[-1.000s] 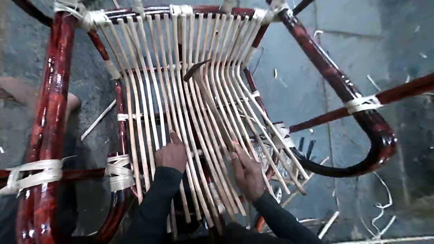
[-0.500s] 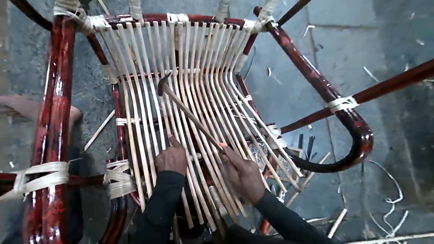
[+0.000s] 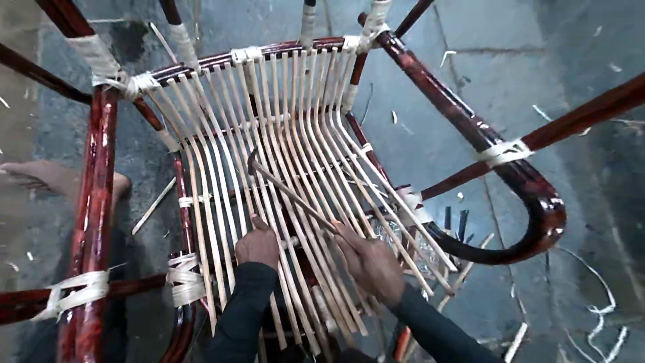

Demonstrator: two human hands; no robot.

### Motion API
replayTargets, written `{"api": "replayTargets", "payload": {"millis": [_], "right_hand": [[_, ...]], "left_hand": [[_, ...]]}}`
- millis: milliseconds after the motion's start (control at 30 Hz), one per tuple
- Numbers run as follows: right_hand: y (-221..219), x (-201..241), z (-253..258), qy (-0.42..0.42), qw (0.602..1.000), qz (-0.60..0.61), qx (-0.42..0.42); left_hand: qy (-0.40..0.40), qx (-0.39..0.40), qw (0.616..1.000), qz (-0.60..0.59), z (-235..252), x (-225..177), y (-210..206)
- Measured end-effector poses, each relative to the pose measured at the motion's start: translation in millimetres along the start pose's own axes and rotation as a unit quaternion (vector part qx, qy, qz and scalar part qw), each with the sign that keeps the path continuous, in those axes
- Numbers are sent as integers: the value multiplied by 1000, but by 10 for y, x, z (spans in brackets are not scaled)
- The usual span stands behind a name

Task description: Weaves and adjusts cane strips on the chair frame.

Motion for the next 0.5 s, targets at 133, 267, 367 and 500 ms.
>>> {"api": "replayTargets", "payload": {"millis": [133,267,367,500], "right_hand": [[389,229,-82,67,973,125,-180],[-118,17,-39,34,999,-31,28],[123,58,108,46,998,11,-50],[179,197,-46,89,987,66,-120]], "left_hand": [[6,27,999,-19,12,49,-121],[-19,-29,998,-49,3,41,-133],[-8,0,998,-66,102,24,-104],[-20,-6,997,-74,51,63,-208]]}}
Point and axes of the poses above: each hand's wrist, its own z-axis towards the middle knuckle, its own y-axis out of the back of the hand, x = y × z, the point moved 6 cm from there along z, towards the middle knuckle, and after that the axes turned 11 degrees about -z, right-handed, at the moved point
